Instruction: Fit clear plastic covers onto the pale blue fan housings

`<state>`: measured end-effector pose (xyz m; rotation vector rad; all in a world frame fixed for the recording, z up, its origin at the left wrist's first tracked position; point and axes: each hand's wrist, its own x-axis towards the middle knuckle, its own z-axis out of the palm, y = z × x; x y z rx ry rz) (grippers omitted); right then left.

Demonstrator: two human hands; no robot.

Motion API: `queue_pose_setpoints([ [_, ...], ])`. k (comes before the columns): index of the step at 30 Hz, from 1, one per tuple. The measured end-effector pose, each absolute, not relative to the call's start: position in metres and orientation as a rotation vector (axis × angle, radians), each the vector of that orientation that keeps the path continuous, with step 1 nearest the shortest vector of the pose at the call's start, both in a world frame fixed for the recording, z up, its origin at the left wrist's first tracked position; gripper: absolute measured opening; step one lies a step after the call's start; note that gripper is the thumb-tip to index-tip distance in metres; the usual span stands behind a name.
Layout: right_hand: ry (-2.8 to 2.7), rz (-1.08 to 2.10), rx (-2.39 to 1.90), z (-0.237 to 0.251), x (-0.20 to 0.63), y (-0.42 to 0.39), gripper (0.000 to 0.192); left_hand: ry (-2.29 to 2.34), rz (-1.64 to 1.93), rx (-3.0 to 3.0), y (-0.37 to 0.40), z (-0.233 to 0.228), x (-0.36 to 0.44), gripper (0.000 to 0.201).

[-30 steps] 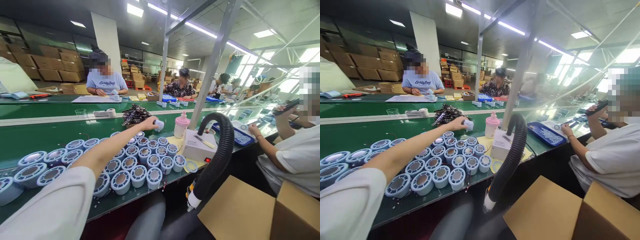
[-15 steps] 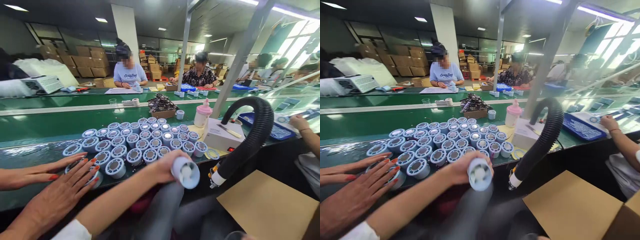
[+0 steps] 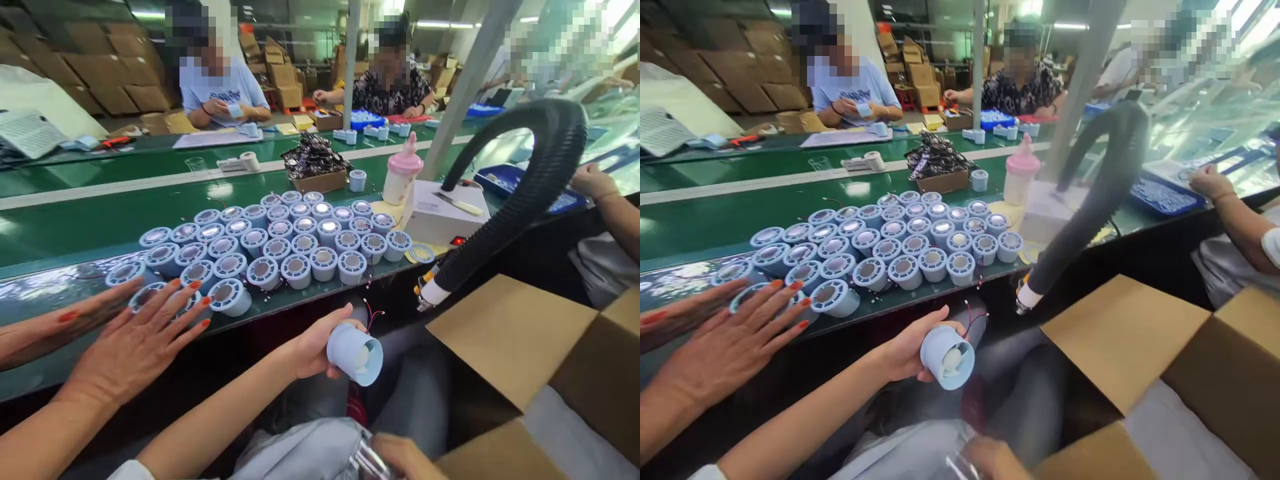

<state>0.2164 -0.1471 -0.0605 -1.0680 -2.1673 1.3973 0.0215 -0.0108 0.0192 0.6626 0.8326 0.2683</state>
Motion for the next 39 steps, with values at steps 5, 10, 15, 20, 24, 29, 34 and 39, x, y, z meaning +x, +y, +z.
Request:
queue_pose_setpoints([
  [5,-2.238,0.515,-1.272,-0.013,0.246,-0.125,0.05,0.836,0.091,0.848,-0.01,0.015,0.031,0.057],
  [10,-2.335,0.193,-1.464,0.0,0.251,-0.092,0.042,0.796,0.031,1.252,-0.012,0.023,0.043,0.025],
  [15,-2.08,0.928,-1.375,0.002,0.25,-0.088,0.009,0.878,0.308,1.931,-0.021,0.03,0.038,0.023],
  [20,-1.709,1.171,-1.37,0.014,0.246,-0.091,0.025,0.788,0.501,1.914,-0.023,0.011,0.029,0.062],
  [24,-1.366,1.236,-1.395,0.015,0.241,-0.09,0.029,0.676,0.5,1.923,-0.022,0.001,0.025,0.064],
  [29,-1.21,1.298,-1.325,0.014,0.239,-0.092,0.026,0.648,0.434,1.581,-0.028,0.008,0.022,0.067],
  [34,-1.703,1.019,-1.325,0.018,0.236,-0.113,0.041,0.646,0.456,1.148,-0.041,0.009,0.013,0.062],
  [39,-1.71,1.005,-1.327,0.021,0.225,-0.137,0.038,0.58,0.399,1.194,-0.055,0.01,-0.002,0.074],
])
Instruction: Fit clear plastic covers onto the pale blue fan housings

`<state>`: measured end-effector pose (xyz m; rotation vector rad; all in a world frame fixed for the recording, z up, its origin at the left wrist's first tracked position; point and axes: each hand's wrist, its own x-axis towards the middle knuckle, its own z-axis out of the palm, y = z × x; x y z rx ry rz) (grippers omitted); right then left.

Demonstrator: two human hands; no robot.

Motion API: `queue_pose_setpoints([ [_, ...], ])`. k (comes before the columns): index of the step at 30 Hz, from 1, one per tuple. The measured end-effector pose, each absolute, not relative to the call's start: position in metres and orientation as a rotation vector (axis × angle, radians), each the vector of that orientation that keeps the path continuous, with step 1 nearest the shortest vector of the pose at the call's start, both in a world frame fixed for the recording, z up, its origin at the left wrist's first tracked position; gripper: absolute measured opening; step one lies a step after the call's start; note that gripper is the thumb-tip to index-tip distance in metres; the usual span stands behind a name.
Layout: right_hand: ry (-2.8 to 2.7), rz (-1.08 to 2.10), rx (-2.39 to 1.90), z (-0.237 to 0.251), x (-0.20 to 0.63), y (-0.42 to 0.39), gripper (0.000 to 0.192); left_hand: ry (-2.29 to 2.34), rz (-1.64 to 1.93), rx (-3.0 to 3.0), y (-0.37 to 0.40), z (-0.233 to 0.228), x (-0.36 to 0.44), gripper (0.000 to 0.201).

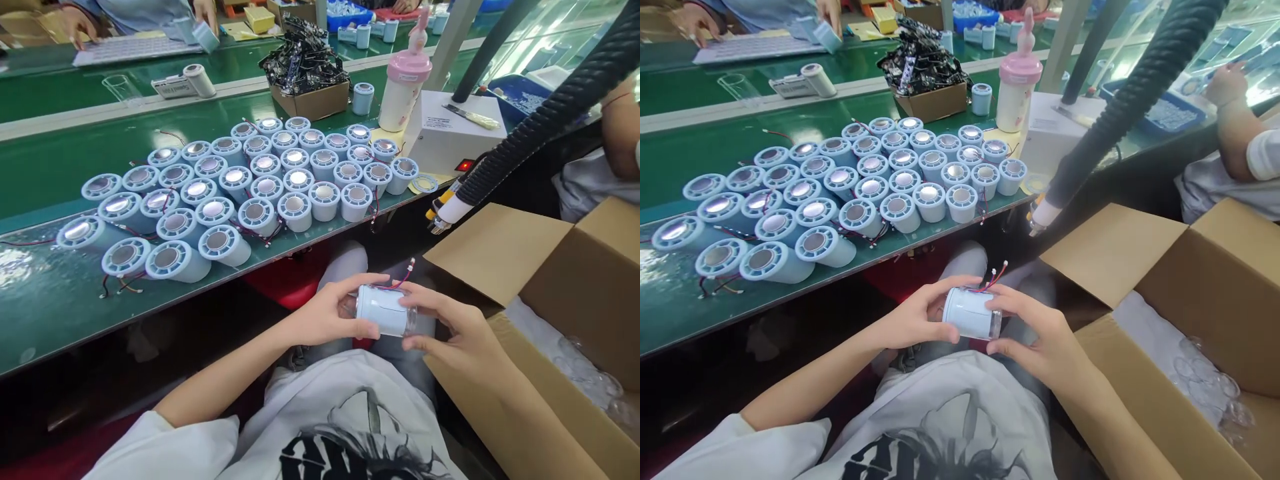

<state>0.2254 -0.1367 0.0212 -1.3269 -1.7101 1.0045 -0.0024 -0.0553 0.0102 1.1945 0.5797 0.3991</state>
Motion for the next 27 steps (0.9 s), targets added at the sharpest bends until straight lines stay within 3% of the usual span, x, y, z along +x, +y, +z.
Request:
queue_pose_setpoints([
  [20,-1.161,1.609,-1.185,0.025,0.198,-0.185,0.039,0.419,0.559,1.625,-0.101,0.021,-0.033,0.08],
  [27,-1.014,1.68,-1.131,0.024,0.191,-0.181,0.029,0.394,0.563,1.662,-0.102,0.02,-0.036,0.081],
])
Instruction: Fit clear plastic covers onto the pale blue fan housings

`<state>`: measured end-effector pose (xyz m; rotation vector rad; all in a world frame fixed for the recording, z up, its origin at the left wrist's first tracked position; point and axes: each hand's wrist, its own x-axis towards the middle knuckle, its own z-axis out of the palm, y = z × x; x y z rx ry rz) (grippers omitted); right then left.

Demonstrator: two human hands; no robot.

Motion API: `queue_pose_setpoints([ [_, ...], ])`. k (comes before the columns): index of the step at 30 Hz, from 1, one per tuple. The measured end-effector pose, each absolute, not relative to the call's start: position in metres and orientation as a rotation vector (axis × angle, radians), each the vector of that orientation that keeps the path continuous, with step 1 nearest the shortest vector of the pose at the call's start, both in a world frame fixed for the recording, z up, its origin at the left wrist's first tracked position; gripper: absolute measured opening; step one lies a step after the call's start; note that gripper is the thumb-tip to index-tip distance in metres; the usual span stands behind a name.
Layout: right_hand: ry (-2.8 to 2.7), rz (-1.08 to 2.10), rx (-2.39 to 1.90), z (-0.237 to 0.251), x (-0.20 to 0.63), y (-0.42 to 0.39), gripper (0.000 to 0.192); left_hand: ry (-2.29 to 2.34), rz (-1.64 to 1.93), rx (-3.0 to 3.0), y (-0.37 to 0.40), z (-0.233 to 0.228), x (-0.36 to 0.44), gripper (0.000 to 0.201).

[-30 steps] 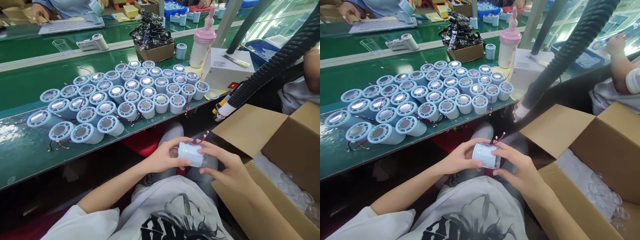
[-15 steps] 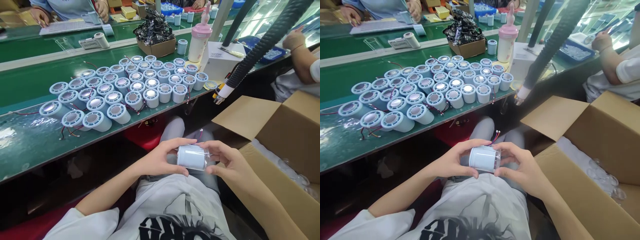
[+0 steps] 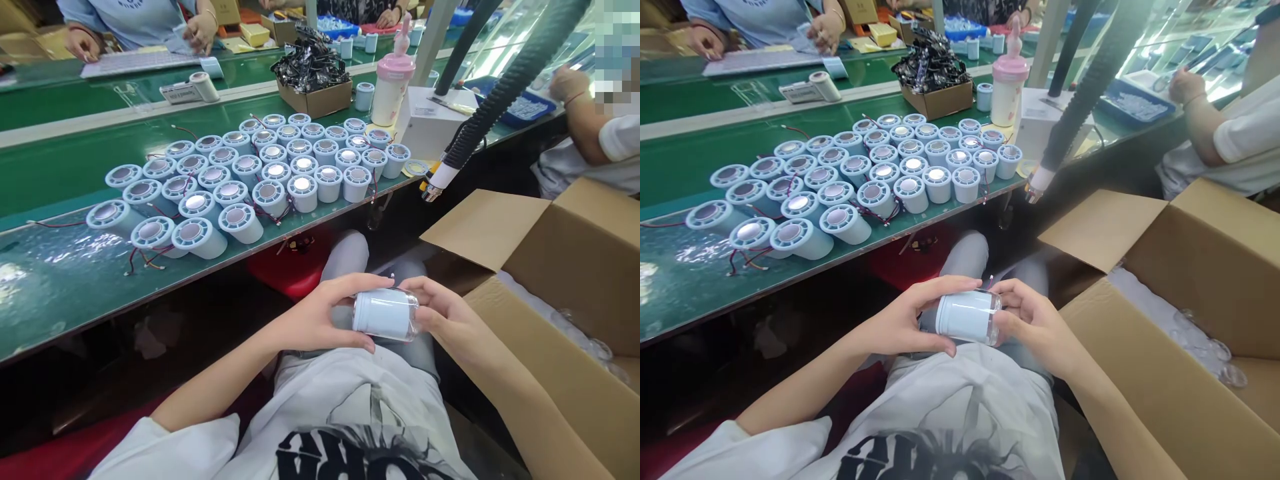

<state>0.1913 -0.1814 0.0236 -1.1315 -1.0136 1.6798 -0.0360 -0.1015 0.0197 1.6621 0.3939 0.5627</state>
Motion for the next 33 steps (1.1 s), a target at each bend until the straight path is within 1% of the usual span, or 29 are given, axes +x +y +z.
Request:
queue_pose_setpoints([
  [5,-0.941,1.73,-1.114,0.019,0.191,-0.175,0.034,0.437,0.554,1.645,-0.101,0.022,-0.033,0.078],
  [9,-0.901,1.732,-1.071,0.017,0.194,-0.174,0.034,0.475,0.535,1.581,-0.1,0.027,-0.031,0.076],
  [13,-0.781,1.711,-1.034,0.005,0.196,-0.169,0.035,0.523,0.518,1.421,-0.09,0.024,-0.021,0.084],
  [15,-0.65,1.653,-0.993,-0.009,0.195,-0.161,0.042,0.536,0.539,1.279,-0.075,0.015,-0.008,0.085],
  [18,-0.51,1.486,-0.945,-0.034,0.194,-0.139,0.053,0.584,0.57,1.081,-0.043,0.0,0.022,0.077],
  [20,-0.464,1.377,-0.927,-0.05,0.196,-0.121,0.055,0.601,0.577,1.031,-0.019,-0.009,0.045,0.071],
  [22,-0.42,1.294,-0.9,-0.061,0.199,-0.103,0.055,0.587,0.565,1.04,0.003,-0.015,0.065,0.067],
  [25,-0.374,1.227,-0.86,-0.071,0.204,-0.08,0.053,0.563,0.542,1.065,0.029,-0.019,0.084,0.067],
  [33,-0.307,1.186,-0.848,-0.079,0.212,-0.052,0.049,0.52,0.485,1.122,0.063,-0.024,0.103,0.066],
])
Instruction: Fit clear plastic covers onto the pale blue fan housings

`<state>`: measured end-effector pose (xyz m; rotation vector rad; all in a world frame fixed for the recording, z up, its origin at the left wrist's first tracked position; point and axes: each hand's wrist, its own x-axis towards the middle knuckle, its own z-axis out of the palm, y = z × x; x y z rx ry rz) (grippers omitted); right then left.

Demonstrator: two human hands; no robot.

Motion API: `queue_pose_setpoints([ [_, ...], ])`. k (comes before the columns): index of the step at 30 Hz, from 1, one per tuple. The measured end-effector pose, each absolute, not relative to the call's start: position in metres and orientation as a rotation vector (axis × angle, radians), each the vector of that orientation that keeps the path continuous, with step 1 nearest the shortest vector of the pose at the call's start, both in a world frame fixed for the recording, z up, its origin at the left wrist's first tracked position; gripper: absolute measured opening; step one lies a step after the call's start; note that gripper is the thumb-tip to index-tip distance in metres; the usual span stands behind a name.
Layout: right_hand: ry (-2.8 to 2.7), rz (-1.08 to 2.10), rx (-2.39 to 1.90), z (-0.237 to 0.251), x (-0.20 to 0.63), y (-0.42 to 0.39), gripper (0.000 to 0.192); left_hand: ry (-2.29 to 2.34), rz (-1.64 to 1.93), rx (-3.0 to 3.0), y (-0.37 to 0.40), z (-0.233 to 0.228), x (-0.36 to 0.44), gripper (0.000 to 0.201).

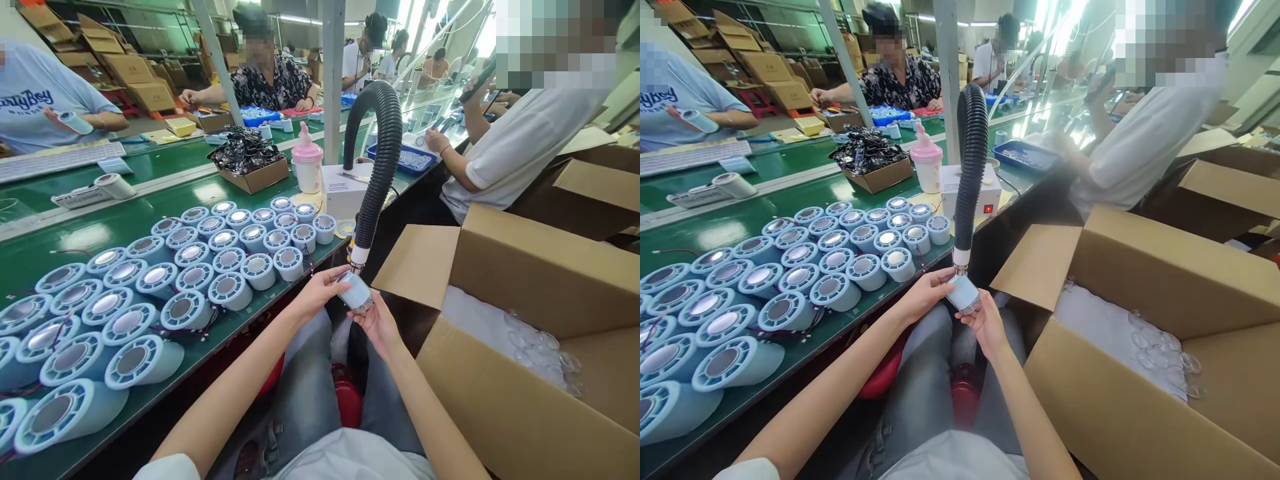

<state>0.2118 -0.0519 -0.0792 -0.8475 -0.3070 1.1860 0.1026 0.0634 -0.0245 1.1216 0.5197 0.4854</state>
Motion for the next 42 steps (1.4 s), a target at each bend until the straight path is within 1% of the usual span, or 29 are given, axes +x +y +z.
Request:
queue_pose_setpoints([
  [6,-0.348,1.319,-0.926,-0.063,0.215,-0.06,0.046,0.516,0.451,1.173,0.059,-0.024,0.081,0.065],
  [11,-0.394,1.549,-1.022,-0.037,0.217,-0.09,0.042,0.487,0.406,1.239,0.028,-0.012,0.049,0.075],
  [13,-0.396,1.627,-1.053,-0.025,0.216,-0.102,0.042,0.429,0.417,1.321,0.015,-0.005,0.039,0.075],
  [16,-0.386,1.747,-1.125,-0.005,0.213,-0.116,0.047,0.35,0.432,1.479,-0.002,0.002,0.028,0.072],
  [19,-0.364,1.877,-1.228,0.011,0.208,-0.126,0.061,0.356,0.436,1.56,-0.018,0.008,0.021,0.069],
  [21,-0.388,1.946,-1.26,0.015,0.206,-0.132,0.069,0.382,0.43,1.555,-0.027,0.013,0.016,0.066],
  [23,-0.489,1.941,-1.259,0.013,0.204,-0.138,0.073,0.433,0.417,1.517,-0.035,0.019,0.013,0.064],
  [25,-0.656,1.798,-1.242,0.009,0.204,-0.144,0.072,0.487,0.408,1.473,-0.04,0.025,0.01,0.062],
  [28,-1.006,1.378,-1.21,0.004,0.208,-0.154,0.062,0.518,0.404,1.409,-0.046,0.03,0.007,0.059],
  [29,-1.157,1.211,-1.206,0.004,0.21,-0.156,0.062,0.521,0.405,1.387,-0.047,0.031,0.006,0.058],
  [32,-1.633,0.741,-1.162,0.004,0.215,-0.16,0.074,0.531,0.382,1.319,-0.05,0.029,0.005,0.058],
  [34,-1.762,0.619,-1.141,0.006,0.217,-0.16,0.072,0.522,0.349,1.285,-0.051,0.027,0.004,0.061],
  [36,-1.641,0.773,-1.175,0.008,0.215,-0.161,0.064,0.5,0.335,1.314,-0.05,0.027,0.004,0.07],
  [38,-1.363,1.056,-1.183,0.01,0.212,-0.161,0.053,0.453,0.35,1.382,-0.048,0.028,0.003,0.076],
  [40,-1.115,1.277,-1.144,0.013,0.209,-0.163,0.044,0.407,0.349,1.41,-0.047,0.03,0.002,0.074],
  [42,-0.998,1.372,-1.146,0.017,0.208,-0.164,0.043,0.384,0.307,1.36,-0.046,0.031,0.001,0.07],
])
